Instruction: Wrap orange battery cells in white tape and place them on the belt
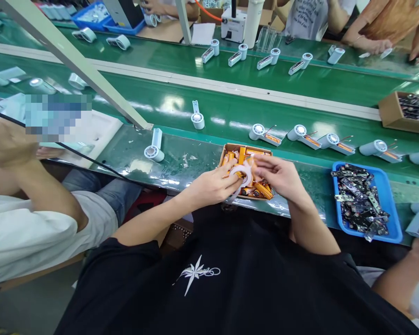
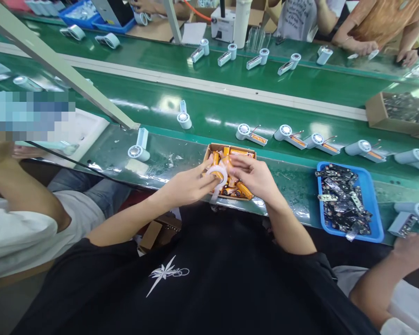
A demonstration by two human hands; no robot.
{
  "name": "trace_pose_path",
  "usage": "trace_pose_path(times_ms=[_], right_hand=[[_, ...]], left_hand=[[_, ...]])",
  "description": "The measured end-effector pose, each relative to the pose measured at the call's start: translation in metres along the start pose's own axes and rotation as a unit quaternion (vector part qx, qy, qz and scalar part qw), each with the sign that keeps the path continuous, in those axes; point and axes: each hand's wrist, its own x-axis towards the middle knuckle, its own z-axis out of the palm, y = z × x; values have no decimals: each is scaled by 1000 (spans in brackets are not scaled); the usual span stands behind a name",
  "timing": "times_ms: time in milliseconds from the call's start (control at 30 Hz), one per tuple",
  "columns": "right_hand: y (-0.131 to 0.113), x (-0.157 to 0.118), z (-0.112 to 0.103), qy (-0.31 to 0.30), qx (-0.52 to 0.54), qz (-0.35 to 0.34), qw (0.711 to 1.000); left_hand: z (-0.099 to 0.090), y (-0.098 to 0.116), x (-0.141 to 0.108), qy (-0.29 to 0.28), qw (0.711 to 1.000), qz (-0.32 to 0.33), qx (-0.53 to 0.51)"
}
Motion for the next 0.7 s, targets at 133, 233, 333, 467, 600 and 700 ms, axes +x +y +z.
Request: trace_pose_path(times_ms=[133,233,333,467,600,700], right_hand=[[13,-3,54,236,155,-37,958],[16,0,54,227,190,-14,955],[11,8,-4,258,207,-68,941],[10,5,-89,379,209,-237,869],[26,-25,-94,354,225,-160,893],[39,-45,-72,372,206,-99,900]], left_hand=[[20,19,13,82,989,-119,14],[31,55,19,172,972,-161,-18],[29,86,4,186,975,-33,-114],[39,37,-53,160,975,-132,-76],[65,-64,-112,154,951,-267,14],[75,-98,-111,146,936,-321,17]])
